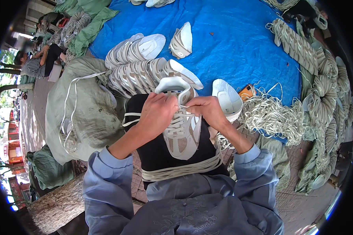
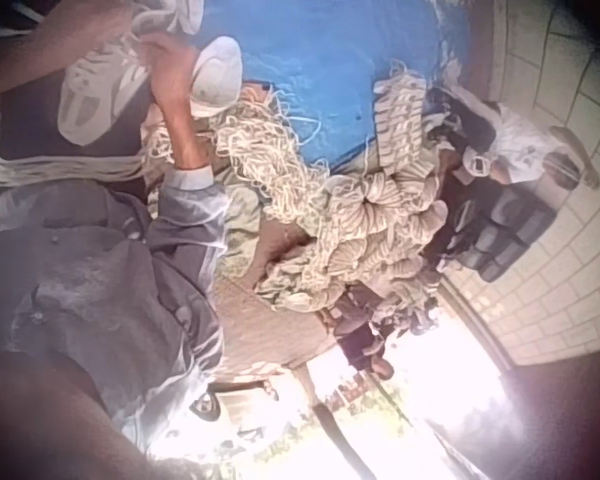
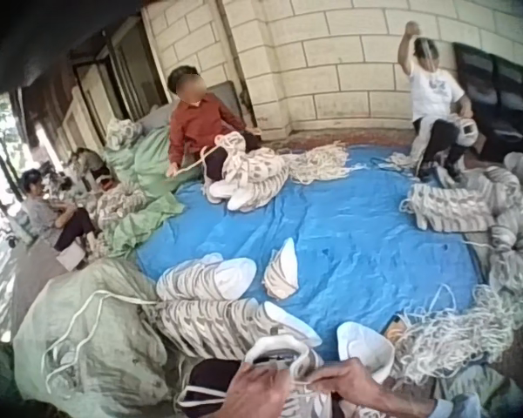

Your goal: The person threads a white shoelace through the eyelets of a white sneaker, pulling the lace tight and adjusting the loops. They insert a cardboard shoe tree into the shoe to maintain its shape while continuing to lace it.

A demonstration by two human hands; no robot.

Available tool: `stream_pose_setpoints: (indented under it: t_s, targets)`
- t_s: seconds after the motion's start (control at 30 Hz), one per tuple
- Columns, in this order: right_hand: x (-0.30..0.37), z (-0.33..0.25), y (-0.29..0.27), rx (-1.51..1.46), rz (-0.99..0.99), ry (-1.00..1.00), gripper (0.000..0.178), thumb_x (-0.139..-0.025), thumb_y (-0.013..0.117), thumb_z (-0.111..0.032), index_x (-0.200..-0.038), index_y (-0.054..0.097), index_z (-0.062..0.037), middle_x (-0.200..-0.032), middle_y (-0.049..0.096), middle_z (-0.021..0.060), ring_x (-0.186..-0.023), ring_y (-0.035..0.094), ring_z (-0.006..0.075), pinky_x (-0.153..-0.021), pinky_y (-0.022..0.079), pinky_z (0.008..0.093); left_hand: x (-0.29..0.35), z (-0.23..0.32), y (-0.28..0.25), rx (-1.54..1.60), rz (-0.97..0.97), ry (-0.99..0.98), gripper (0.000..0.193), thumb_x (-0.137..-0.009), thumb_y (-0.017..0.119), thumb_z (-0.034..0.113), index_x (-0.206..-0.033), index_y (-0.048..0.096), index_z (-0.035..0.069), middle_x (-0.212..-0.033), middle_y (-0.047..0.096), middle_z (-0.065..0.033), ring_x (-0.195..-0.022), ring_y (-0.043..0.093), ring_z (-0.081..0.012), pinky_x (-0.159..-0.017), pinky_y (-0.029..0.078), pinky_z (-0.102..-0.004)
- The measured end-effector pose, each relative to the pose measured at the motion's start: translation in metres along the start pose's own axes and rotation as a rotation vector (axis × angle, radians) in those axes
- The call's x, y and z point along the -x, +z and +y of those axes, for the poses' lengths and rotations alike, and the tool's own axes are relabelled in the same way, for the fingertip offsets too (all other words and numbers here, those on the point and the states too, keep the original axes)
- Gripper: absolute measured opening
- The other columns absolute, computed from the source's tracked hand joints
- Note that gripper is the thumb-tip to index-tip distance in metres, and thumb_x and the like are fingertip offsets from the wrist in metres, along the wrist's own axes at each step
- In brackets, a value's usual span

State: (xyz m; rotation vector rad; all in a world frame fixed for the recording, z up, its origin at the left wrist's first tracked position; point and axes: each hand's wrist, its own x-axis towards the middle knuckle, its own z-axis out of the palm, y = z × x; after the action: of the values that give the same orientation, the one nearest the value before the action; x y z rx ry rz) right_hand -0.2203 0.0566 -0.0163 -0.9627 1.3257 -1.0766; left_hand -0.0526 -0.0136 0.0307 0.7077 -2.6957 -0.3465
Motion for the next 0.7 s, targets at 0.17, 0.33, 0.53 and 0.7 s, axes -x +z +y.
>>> stream_pose_setpoints:
  t_s: [0.17,0.33,0.53,0.7]
  targets:
    - [0.001,0.006,0.002,0.405,0.132,-0.383,0.006,-0.068,0.065,-0.008,-0.074,0.065,-0.0073,-0.069,0.061,0.0101,-0.056,0.057,0.0221,-0.051,0.045,0.0313,-0.007,-0.002,0.003,-0.168,-0.141,-0.039,0.006,-0.064,0.056,0.004,-0.069,0.059,0.003,-0.063,0.058,-0.0094,-0.068,0.056,-0.0225,-0.069,0.036,-0.0360]
    - [0.000,0.005,0.002,0.685,0.119,-0.498,0.008,-0.066,0.063,-0.011,-0.064,0.058,-0.0049,-0.063,0.057,0.0099,-0.056,0.057,0.0268,-0.050,0.045,0.0337,-0.009,-0.005,0.009,-0.157,-0.175,-0.075,0.010,-0.072,0.056,0.008,-0.062,0.059,0.005,-0.063,0.059,-0.0085,-0.066,0.056,-0.0223,-0.067,0.038,-0.0355]
    - [-0.006,0.003,0.009,0.970,0.165,-0.708,0.010,-0.063,0.059,-0.006,-0.060,0.050,-0.0047,-0.057,0.052,0.0087,-0.051,0.056,0.0238,-0.047,0.045,0.0343,-0.010,-0.013,0.016,0.052,-0.142,-0.138,0.006,-0.069,0.057,0.009,-0.067,0.062,0.009,-0.060,0.058,-0.0082,-0.063,0.056,-0.0245,-0.063,0.041,-0.0363]
    - [-0.002,0.012,0.014,1.106,0.139,-0.796,0.010,-0.062,0.059,-0.005,-0.060,0.049,-0.0059,-0.061,0.051,0.0069,-0.056,0.057,0.0211,-0.049,0.045,0.0334,-0.016,-0.019,0.023,0.202,-0.258,-0.206,0.010,-0.067,0.055,0.010,-0.061,0.062,0.012,-0.057,0.059,-0.0087,-0.057,0.058,-0.0267,-0.058,0.038,-0.0405]
